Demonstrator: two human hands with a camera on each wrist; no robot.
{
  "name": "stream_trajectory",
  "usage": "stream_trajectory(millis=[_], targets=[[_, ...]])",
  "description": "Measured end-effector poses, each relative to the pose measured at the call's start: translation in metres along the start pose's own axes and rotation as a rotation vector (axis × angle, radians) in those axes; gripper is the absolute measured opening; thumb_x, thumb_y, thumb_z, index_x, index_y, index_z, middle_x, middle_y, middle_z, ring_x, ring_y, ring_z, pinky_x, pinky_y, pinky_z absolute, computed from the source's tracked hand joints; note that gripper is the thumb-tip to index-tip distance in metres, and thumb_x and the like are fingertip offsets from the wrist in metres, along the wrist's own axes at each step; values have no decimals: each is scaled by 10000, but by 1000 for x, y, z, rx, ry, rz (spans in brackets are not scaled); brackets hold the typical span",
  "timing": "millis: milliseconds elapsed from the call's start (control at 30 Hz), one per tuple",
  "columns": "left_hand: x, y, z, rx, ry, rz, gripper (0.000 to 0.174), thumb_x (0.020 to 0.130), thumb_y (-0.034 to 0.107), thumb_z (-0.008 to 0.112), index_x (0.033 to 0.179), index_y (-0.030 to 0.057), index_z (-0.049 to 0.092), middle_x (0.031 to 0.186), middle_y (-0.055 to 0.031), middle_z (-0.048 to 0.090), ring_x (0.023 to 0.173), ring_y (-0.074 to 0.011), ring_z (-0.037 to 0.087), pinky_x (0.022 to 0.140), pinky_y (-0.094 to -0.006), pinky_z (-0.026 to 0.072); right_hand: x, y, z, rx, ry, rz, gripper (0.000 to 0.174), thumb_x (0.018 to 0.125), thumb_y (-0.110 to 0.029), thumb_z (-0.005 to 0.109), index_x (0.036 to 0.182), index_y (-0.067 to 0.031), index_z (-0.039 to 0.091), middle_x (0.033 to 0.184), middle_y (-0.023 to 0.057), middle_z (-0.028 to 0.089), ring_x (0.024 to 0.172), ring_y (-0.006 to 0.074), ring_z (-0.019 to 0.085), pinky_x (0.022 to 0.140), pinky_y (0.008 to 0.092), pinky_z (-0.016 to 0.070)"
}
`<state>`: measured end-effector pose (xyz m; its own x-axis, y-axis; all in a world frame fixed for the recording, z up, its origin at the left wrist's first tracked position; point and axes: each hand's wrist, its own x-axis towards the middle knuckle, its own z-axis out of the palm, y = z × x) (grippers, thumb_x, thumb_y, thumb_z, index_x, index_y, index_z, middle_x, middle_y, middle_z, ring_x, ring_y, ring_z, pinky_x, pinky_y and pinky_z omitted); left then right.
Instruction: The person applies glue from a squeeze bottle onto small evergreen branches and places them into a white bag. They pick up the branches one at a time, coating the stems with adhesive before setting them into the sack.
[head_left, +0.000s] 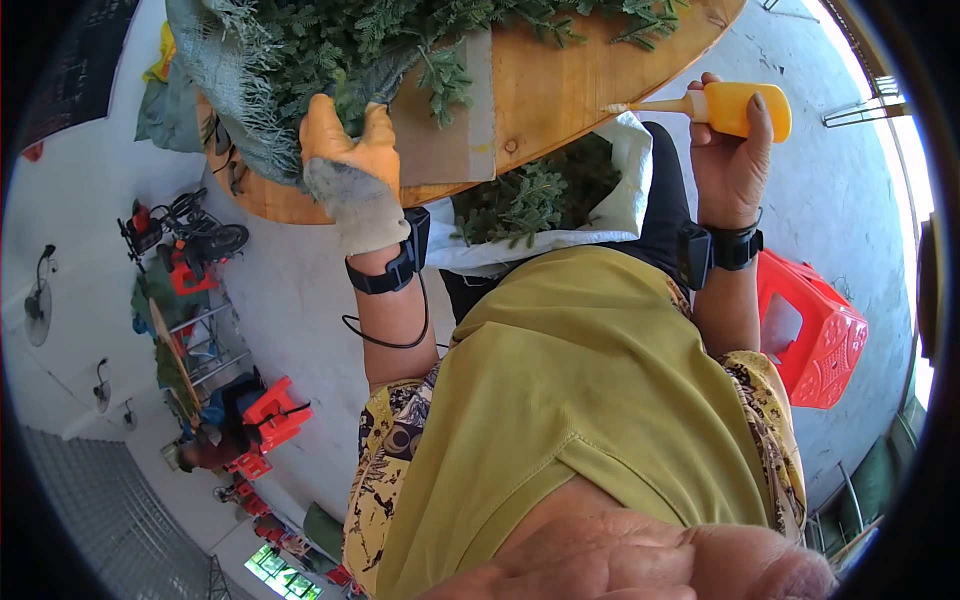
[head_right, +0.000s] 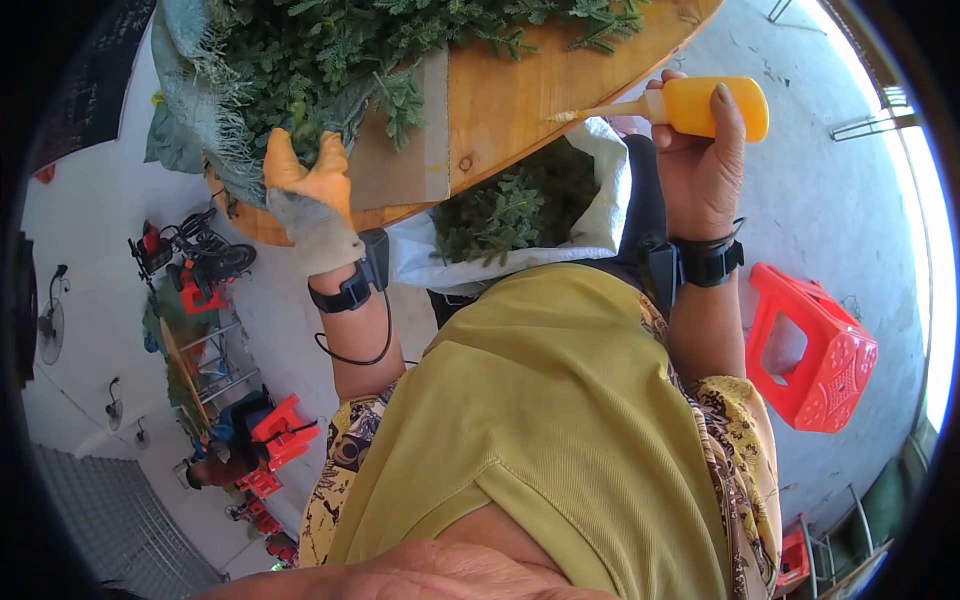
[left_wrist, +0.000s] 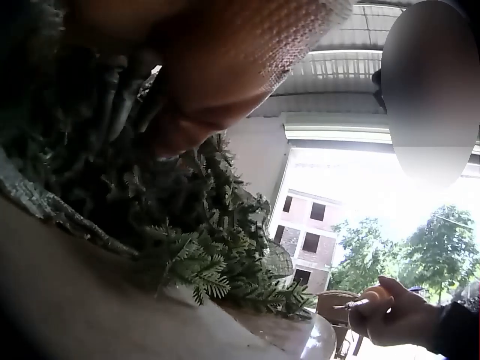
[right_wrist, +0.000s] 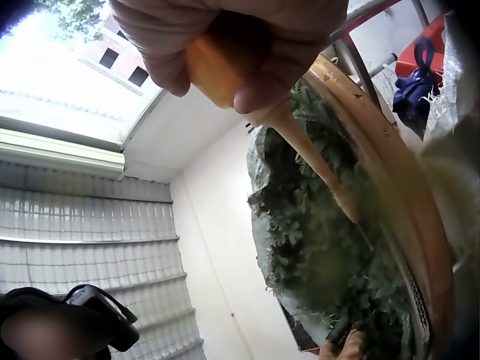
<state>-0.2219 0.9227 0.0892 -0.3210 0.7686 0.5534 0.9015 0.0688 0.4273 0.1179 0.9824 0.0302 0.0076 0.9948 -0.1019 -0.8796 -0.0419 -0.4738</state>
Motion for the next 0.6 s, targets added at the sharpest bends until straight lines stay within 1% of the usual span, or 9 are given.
stream_trajectory(millis=[67, 100, 133, 200, 233, 333, 367, 500, 600], targets=[[-5, 19, -6, -197, 49, -93, 201, 743, 113, 738, 881, 22, 622, 763, -150, 621, 619, -281, 587, 584, -371, 476, 1, 0, -1, -2, 23, 9, 383, 923, -251, 611, 1119, 52, 480, 1088, 230, 609, 931, 276, 610, 614, 279, 484], [-7, 34, -10, -71, 11, -85, 203, 727, 151, 764, 751, 24, 608, 700, -124, 607, 631, -300, 598, 554, -388, 462, 1, 0, -2, -1, 27, 10, 383, 923, -251, 611, 1119, 52, 480, 1088, 230, 609, 931, 276, 610, 614, 279, 484], [-10, 43, -10, -69, 9, -84, 203, 727, 151, 764, 751, 24, 608, 700, -124, 607, 631, -300, 598, 554, -388, 462, 1, -1, -2, -2, 13, 19, 386, 922, -255, 612, 1118, 52, 487, 1085, 230, 611, 899, 265, 610, 616, 277, 484], [-14, 56, -6, 57, -112, 135, 262, 708, 203, 789, 795, 29, 614, 706, -144, 601, 642, -327, 602, 547, -416, 461, 2, -1, 0, 0, 0, 24, 388, 920, -259, 613, 1117, 53, 493, 1081, 229, 612, 866, 255, 609, 618, 276, 484], [-14, 61, -1, 147, -137, 178, 297, 700, 235, 795, 814, 33, 609, 720, -155, 610, 652, -353, 599, 556, -425, 467, 1, -1, 2, -12, 23, 17, 389, 920, -262, 612, 1116, 55, 501, 1076, 227, 615, 833, 245, 604, 623, 276, 485], [-8, 50, 18, 336, -223, 195, 298, 710, 238, 782, 825, 34, 599, 735, -166, 616, 672, -369, 607, 571, -432, 471, 0, -3, -1, -33, 24, 9, 390, 920, -266, 609, 1113, 58, 512, 1066, 221, 621, 788, 229, 595, 628, 274, 485], [-7, 42, 24, 351, -206, 190, 242, 745, 207, 742, 774, 24, 587, 719, -172, 618, 676, -371, 611, 585, -432, 470, 0, -3, -1, -39, -1, 8, 390, 920, -267, 607, 1111, 61, 516, 1061, 217, 624, 777, 225, 592, 629, 273, 484], [-8, 26, 24, 256, -121, 183, 215, 786, 193, 693, 749, 7, 592, 713, -183, 627, 671, -388, 604, 591, -450, 465, -2, -5, 0, -41, -14, 24, 382, 924, -267, 599, 1102, 61, 515, 1056, 215, 624, 776, 218, 591, 624, 268, 481], [-3, 8, 13, -235, -299, -321, 193, 872, 146, 611, 943, -25, 664, 741, -20, 636, 622, -105, 560, 589, -260, 462, -1, -3, 1, -64, 55, -6, 380, 927, -269, 592, 1096, 64, 514, 1046, 217, 623, 761, 214, 585, 620, 264, 478]])
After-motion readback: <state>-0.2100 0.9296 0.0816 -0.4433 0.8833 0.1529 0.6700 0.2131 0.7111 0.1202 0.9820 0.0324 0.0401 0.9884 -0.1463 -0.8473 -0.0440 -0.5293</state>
